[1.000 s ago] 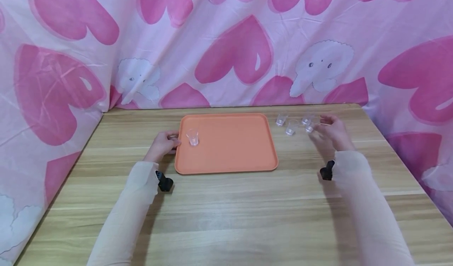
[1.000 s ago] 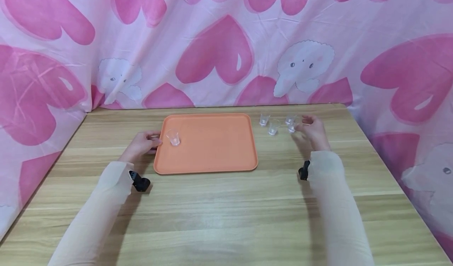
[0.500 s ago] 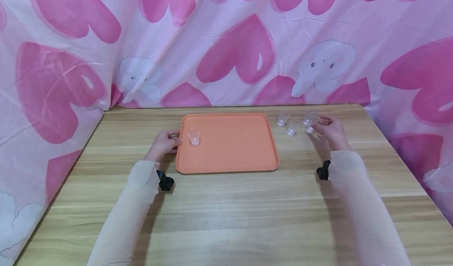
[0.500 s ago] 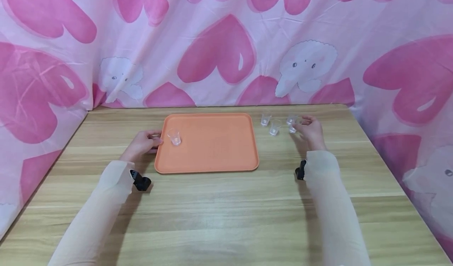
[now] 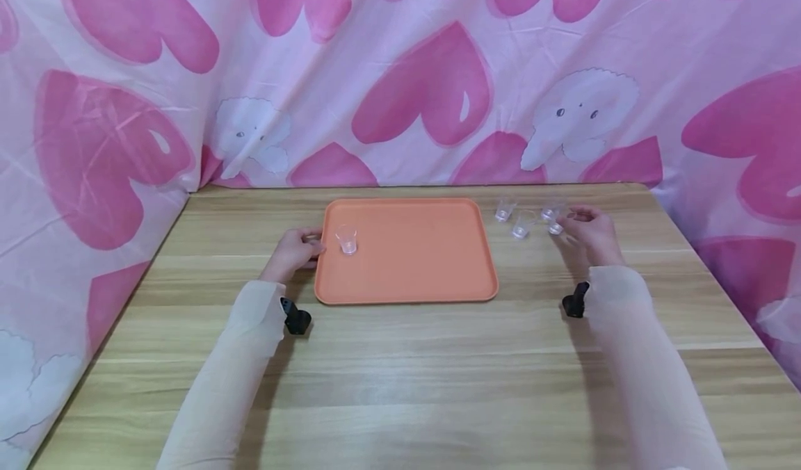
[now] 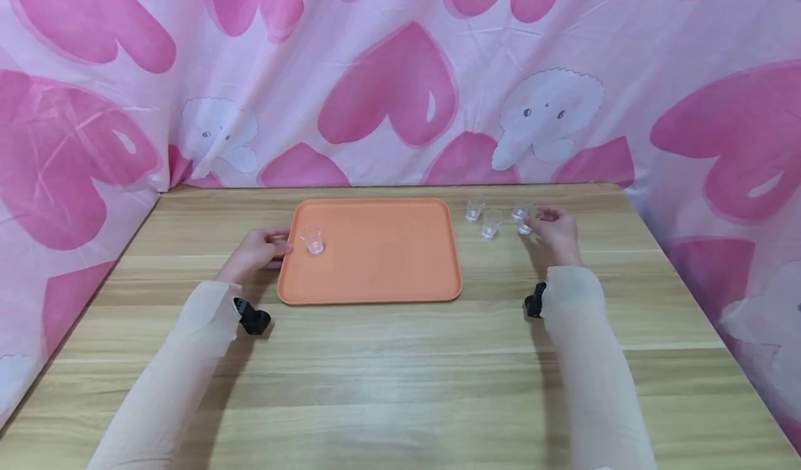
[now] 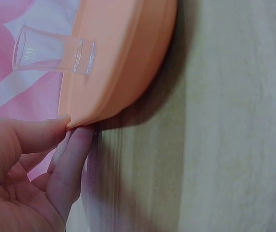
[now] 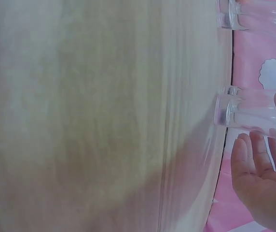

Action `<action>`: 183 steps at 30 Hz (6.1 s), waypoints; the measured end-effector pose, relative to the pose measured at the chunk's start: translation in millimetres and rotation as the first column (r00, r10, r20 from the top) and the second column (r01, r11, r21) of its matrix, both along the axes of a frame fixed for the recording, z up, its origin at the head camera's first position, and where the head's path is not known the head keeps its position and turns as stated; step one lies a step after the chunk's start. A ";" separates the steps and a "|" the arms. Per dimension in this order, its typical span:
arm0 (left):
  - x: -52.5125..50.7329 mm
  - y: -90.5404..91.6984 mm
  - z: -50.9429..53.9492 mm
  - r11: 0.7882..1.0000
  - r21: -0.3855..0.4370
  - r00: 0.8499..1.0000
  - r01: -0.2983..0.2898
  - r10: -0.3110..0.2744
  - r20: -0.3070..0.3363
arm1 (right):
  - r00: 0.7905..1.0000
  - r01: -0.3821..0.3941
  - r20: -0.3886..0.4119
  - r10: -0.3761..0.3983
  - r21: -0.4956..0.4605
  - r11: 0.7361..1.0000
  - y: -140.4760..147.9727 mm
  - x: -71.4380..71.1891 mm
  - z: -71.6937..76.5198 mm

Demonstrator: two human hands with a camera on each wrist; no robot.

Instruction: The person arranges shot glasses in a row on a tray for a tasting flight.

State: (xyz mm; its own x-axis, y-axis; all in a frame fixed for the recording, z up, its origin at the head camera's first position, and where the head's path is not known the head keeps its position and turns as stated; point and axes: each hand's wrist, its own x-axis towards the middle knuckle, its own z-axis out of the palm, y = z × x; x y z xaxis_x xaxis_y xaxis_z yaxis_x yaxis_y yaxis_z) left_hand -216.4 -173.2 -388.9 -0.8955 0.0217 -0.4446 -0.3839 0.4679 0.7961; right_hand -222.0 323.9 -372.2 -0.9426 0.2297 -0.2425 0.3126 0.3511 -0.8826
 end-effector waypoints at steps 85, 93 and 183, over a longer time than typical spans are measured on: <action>0.0 -2.8 -1.3 0.999 0.032 1.000 0.009 -0.009 -0.006 | 0.909 -0.414 -0.042 0.415 -0.207 0.886 -285.0 -3.5 0.0; -0.3 -2.4 -0.9 0.999 0.033 1.000 0.002 -0.002 0.004 | 0.909 -0.413 -0.024 0.416 -0.180 0.893 -290.4 -2.7 -2.5; 0.9 0.8 0.4 1.000 0.021 1.000 -0.013 0.013 0.006 | 0.986 0.077 -0.156 -0.060 0.102 0.992 5.9 -30.4 8.3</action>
State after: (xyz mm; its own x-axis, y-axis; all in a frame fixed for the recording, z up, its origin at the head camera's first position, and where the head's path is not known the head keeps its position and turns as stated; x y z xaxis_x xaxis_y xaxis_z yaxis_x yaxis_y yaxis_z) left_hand -215.5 -172.4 -388.6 -0.8931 0.0195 -0.4493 -0.3946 0.4456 0.8036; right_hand -252.4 329.9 -363.9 -0.9477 0.3120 -0.0677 0.2040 0.4286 -0.8802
